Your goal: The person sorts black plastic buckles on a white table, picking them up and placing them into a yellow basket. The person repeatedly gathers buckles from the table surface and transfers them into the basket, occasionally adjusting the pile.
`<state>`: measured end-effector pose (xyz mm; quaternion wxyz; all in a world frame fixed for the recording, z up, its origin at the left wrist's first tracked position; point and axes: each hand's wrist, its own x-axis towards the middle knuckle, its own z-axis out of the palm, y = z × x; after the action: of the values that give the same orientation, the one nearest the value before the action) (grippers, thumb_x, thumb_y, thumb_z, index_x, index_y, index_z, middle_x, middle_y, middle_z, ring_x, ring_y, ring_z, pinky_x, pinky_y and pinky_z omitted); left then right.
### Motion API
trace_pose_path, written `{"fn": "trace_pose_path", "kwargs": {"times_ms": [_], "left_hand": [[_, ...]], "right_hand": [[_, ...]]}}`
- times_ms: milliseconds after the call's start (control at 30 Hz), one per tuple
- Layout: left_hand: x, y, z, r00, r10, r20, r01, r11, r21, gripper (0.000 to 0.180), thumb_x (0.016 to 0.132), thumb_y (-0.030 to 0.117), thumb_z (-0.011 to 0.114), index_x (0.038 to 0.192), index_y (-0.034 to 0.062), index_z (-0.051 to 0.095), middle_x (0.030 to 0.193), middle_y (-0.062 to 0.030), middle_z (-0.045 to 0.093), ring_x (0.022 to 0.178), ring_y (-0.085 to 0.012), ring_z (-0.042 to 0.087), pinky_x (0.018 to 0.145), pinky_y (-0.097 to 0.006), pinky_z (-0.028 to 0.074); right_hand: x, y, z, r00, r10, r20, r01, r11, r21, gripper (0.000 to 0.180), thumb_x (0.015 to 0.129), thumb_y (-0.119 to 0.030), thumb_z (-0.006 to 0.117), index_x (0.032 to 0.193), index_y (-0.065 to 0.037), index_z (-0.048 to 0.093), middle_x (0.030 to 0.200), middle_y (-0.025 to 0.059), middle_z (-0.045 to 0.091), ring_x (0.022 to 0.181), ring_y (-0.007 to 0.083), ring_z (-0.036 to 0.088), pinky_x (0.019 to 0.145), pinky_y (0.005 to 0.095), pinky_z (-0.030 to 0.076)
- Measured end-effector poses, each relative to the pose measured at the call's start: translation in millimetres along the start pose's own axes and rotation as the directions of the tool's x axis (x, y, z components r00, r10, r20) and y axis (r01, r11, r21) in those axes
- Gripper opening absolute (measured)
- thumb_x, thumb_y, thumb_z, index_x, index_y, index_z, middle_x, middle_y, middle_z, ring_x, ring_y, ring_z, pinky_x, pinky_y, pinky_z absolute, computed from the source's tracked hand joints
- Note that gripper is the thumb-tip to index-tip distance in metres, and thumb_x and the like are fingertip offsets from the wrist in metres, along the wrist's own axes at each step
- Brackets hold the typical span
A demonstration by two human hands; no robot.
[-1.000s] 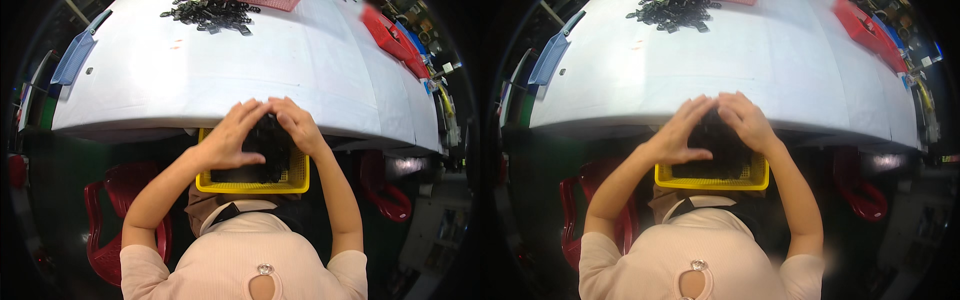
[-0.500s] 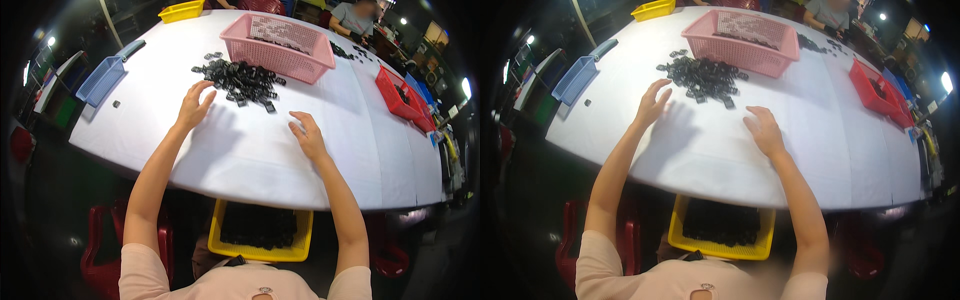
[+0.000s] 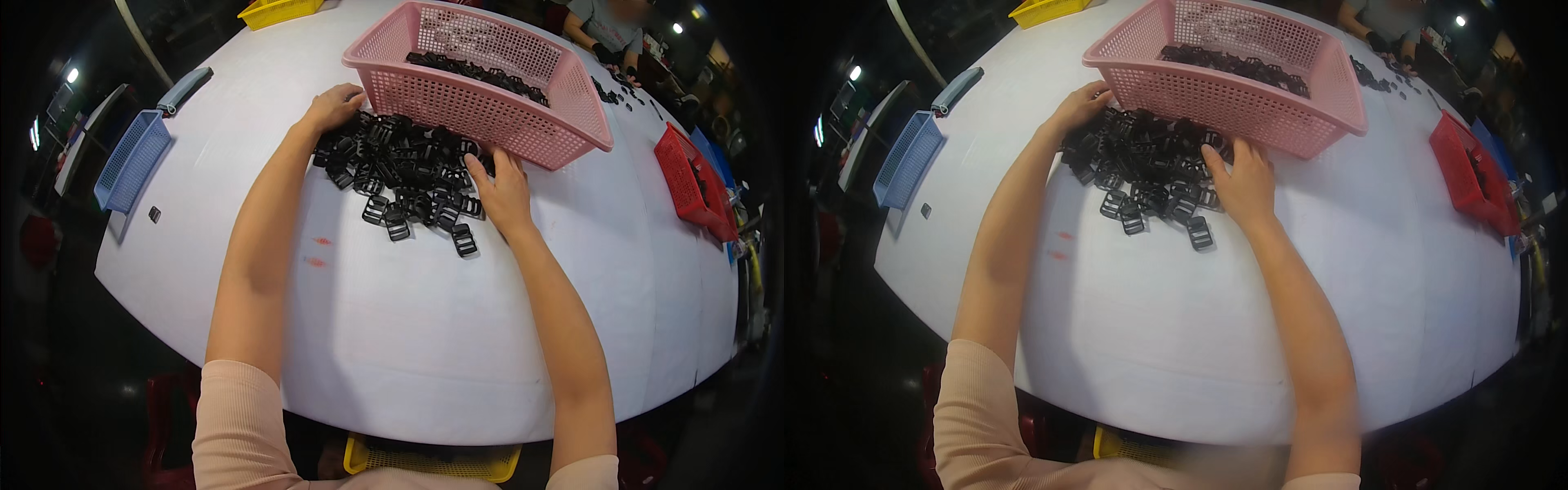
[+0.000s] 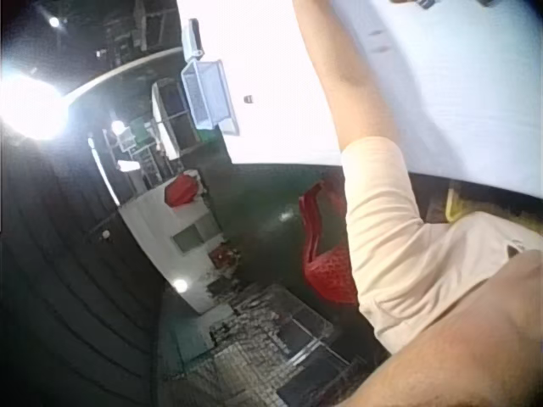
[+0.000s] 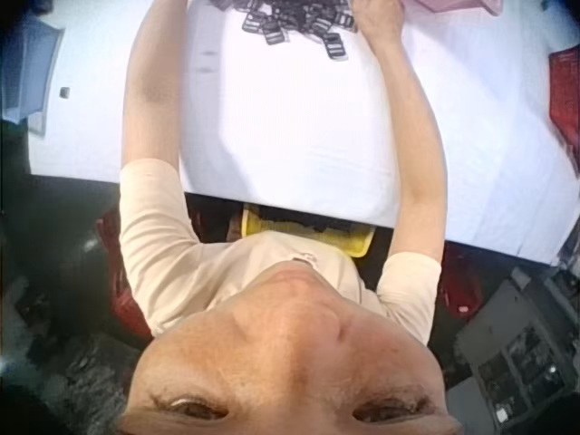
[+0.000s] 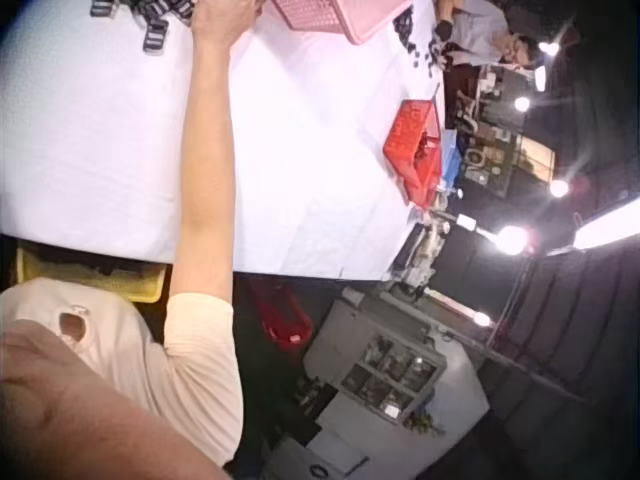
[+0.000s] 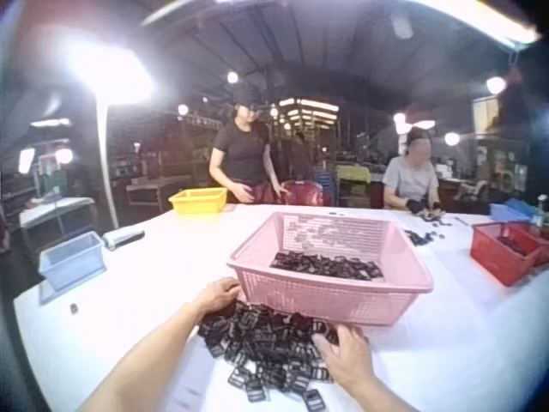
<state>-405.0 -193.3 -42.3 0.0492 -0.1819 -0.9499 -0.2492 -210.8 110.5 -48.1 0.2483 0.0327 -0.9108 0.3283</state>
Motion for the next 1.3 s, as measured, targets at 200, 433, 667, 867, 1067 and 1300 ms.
{"fn": "trace_pose_path", "kwargs": {"times_ms": [200,433,667,867,1067,1300], "left_hand": [[-40.6,47.7,-2.3,0.993,0.106,-0.050,-0.111,0.988,-0.109,0.048,0.099,0.041,0.047,0.116,0.0017,0.067,0.110,-0.0221,0.068,0.107,-0.0371,0.063,0.096,-0.040,0.046],[-95.9,114.5,-7.8,0.987,0.113,0.118,-0.060,0.924,-0.379,0.052,0.099,0.044,0.049,0.125,0.0017,0.062,0.118,-0.0184,0.066,0.112,-0.0276,0.061,0.099,-0.034,0.044],[-206.6,186.9,2.1,0.893,0.449,0.025,-0.448,0.885,0.130,0.035,0.096,0.033,0.058,0.123,0.0099,0.061,0.133,-0.0084,0.053,0.134,-0.0291,0.042,0.111,-0.068,0.014],[-294.9,230.6,13.4,0.848,0.518,0.110,-0.518,0.855,-0.033,0.045,0.085,0.016,0.069,0.128,0.0098,0.056,0.130,-0.0084,0.055,0.128,-0.0271,0.048,0.113,-0.064,0.019],[-331.3,238.7,3.0,0.882,0.471,-0.001,-0.470,0.881,-0.045,0.038,0.082,0.007,0.070,0.119,0.0096,0.064,0.125,-0.0073,0.060,0.124,-0.0263,0.053,0.113,-0.056,0.026],[-344.5,269.9,29.8,0.835,0.550,0.001,-0.547,0.831,0.105,0.029,0.079,0.013,0.074,0.108,0.0088,0.069,0.117,-0.0034,0.064,0.124,-0.0251,0.053,0.111,-0.056,0.028]], "right_hand": [[31.0,-8.3,22.3,0.996,0.039,0.076,-0.045,0.997,0.071,0.057,0.093,-0.054,0.053,0.127,-0.008,0.059,0.124,0.0176,0.062,0.119,0.0360,0.055,0.102,0.0427,0.040],[20.6,-37.4,19.6,0.964,0.011,0.267,-0.094,0.949,0.299,0.053,0.088,-0.055,0.061,0.122,-0.014,0.064,0.117,0.0096,0.065,0.113,0.0259,0.059,0.098,0.0380,0.044],[-70.8,-31.5,-63.6,0.880,-0.287,0.378,0.179,0.938,0.295,0.045,0.086,-0.042,0.068,0.122,-0.016,0.063,0.123,0.0086,0.061,0.117,0.0288,0.053,0.105,0.0412,0.036],[-147.1,-26.6,-134.4,0.812,-0.411,0.414,0.402,0.909,0.114,0.036,0.079,-0.027,0.075,0.112,-0.017,0.067,0.131,0.0097,0.055,0.126,0.0316,0.046,0.106,0.0471,0.034],[-188.7,-26.4,-188.3,0.943,-0.183,0.280,0.199,0.980,-0.031,0.034,0.076,-0.021,0.076,0.108,-0.013,0.068,0.121,0.0069,0.060,0.118,0.0285,0.051,0.100,0.0463,0.037],[-224.6,-64.4,-165.6,0.922,-0.307,0.234,0.358,0.908,-0.217,0.036,0.073,-0.026,0.077,0.105,-0.012,0.067,0.112,0.0027,0.062,0.111,0.0229,0.053,0.100,0.0438,0.035]]}}
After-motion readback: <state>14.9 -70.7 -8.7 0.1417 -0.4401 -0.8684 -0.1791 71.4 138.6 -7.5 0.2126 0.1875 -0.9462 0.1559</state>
